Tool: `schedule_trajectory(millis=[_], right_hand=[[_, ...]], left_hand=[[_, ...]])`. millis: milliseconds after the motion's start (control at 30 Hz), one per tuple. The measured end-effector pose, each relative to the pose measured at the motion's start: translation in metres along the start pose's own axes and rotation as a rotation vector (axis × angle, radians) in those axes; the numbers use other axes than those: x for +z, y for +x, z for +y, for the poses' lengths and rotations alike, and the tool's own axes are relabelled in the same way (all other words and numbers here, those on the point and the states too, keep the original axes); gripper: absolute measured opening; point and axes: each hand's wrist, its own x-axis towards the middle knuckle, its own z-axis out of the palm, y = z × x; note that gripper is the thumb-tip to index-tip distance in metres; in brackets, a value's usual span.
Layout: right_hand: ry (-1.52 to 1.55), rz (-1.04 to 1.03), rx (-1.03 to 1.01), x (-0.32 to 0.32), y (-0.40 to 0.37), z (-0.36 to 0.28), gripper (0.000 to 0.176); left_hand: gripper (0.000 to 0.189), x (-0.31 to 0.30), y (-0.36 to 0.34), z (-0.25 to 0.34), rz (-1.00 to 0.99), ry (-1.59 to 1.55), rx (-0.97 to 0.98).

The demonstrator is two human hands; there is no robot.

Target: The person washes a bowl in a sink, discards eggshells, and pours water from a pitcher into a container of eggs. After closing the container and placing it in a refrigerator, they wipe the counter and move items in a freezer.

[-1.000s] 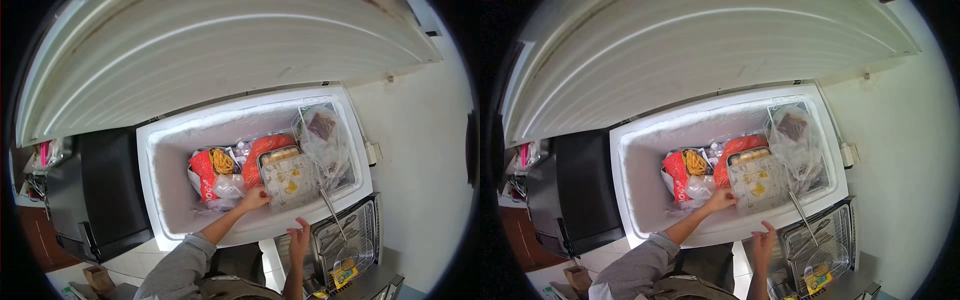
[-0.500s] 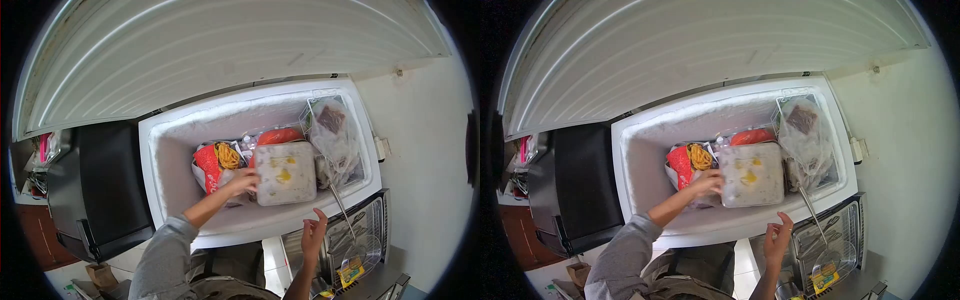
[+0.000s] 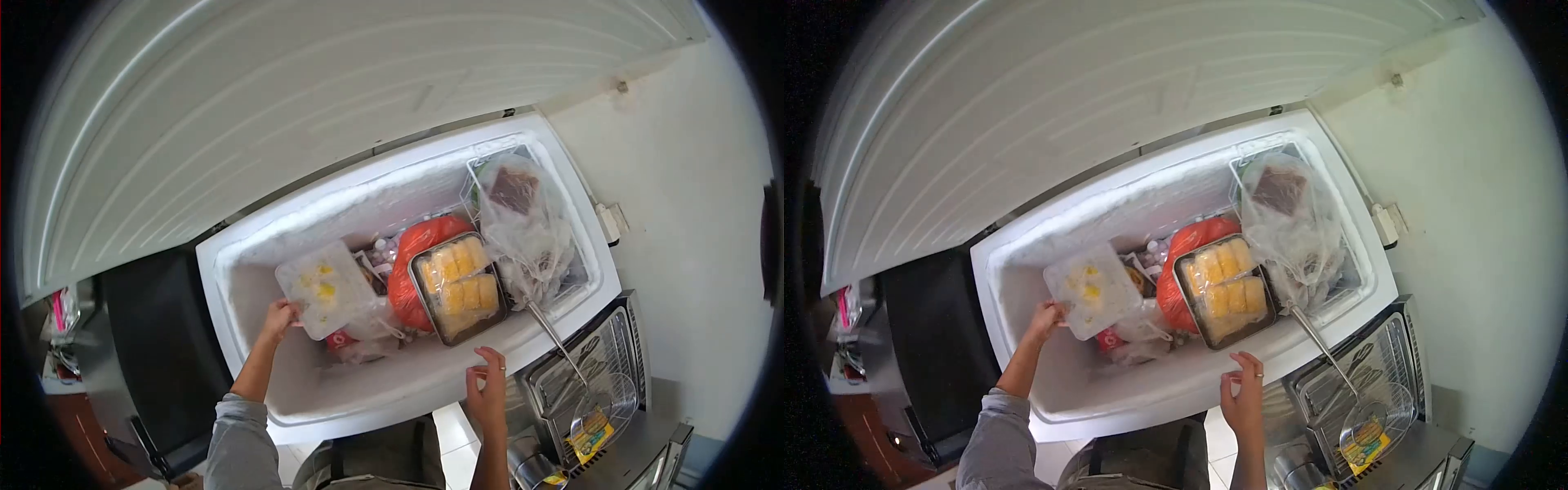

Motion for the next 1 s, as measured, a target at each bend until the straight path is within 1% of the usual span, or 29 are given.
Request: schedule_trajectory(millis=[67, 100, 167, 233, 300, 367, 400, 467, 500, 567, 600, 633, 667, 700, 733, 767, 833, 867, 933, 967, 1000], right_hand=[[-0.036, -0.023, -0.03, 0.003, 0.005, 0.001, 0.04], [-0.036, -0.011, -0.023, 0.004, 0.007, 0.001, 0.04], [-0.044, -0.07, -0.026, 0.005, 0.015, 0.0, 0.038], [-0.049, -0.059, -0.027, 0.005, 0.022, -0.001, 0.038], [-0.05, -0.055, -0.038, 0.006, 0.027, -0.002, 0.038], [-0.101, -0.038, -0.049, 0.006, 0.03, -0.002, 0.037], [-0.101, -0.039, -0.046, 0.008, 0.032, 0.0, 0.037], [-0.101, 0.012, -0.069, 0.013, 0.033, 0.005, 0.035], [-0.096, 0.014, -0.066, 0.018, 0.033, 0.009, 0.035], [-0.12, 0.16, -0.109, 0.031, 0.031, 0.019, 0.035], [-0.113, 0.167, -0.106, 0.037, 0.032, 0.023, 0.035], [-0.169, 0.263, -0.138, 0.044, 0.032, 0.027, 0.036], [-0.227, 0.357, -0.167, 0.048, 0.031, 0.029, 0.037], [-0.223, 0.358, -0.161, 0.05, 0.031, 0.029, 0.037], [-0.253, 0.376, -0.139, 0.05, 0.032, 0.028, 0.037], [-0.284, 0.393, -0.116, 0.05, 0.032, 0.027, 0.037], [-0.276, 0.4, -0.121, 0.051, 0.03, 0.028, 0.037], [-0.266, 0.409, -0.139, 0.05, 0.03, 0.029, 0.036], [-0.249, 0.407, -0.103, 0.05, 0.029, 0.03, 0.035], [-0.224, 0.404, -0.067, 0.049, 0.028, 0.031, 0.034], [-0.231, 0.401, -0.064, 0.049, 0.027, 0.033, 0.034]], left_hand=[[0.015, -0.007, 0.026, -0.02, 0.07, -0.034, -0.086], [0.015, -0.011, 0.035, -0.028, 0.058, -0.026, -0.085], [0.014, -0.02, 0.055, -0.042, 0.094, -0.024, -0.093], [0.013, -0.044, 0.095, -0.079, 0.082, -0.064, -0.089], [0.013, -0.049, 0.11, -0.083, 0.08, -0.109, -0.081], [0.02, -0.048, 0.121, -0.091, 0.238, -0.013, 0.012], [0.02, -0.046, 0.124, -0.095, 0.239, -0.011, 0.01], [0.035, -0.04, 0.13, -0.102, 0.36, 0.501, 0.125], [0.035, -0.026, 0.12, -0.094, 0.36, 0.507, 0.126], [0.057, 0.032, 0.069, -0.043, 0.789, 1.071, 0.398], [0.063, 0.055, 0.053, -0.021, 0.675, 1.014, 0.561], [0.069, 0.079, 0.044, -0.009, 0.558, 0.951, 0.717], [0.058, 0.109, 0.042, -0.012, 0.461, 0.905, 0.783], [0.043, 0.137, 0.034, 0.001, 0.032, 0.623, 0.543], [0.032, 0.169, 0.042, -0.017, -0.164, 0.357, 0.484], [0.023, 0.202, 0.031, -0.014, -0.333, 0.295, 0.479], [0.035, 0.25, 0.009, -0.001, -0.455, 0.482, 0.351], [0.035, 0.263, 0.007, -0.006, -0.46, 0.478, 0.348], [0.037, 0.28, 0.009, -0.017, -0.334, 0.755, 0.482], [0.037, 0.283, 0.013, -0.024, -0.338, 0.748, 0.478], [0.034, 0.284, 0.017, -0.032, -0.282, 0.653, 0.517]])
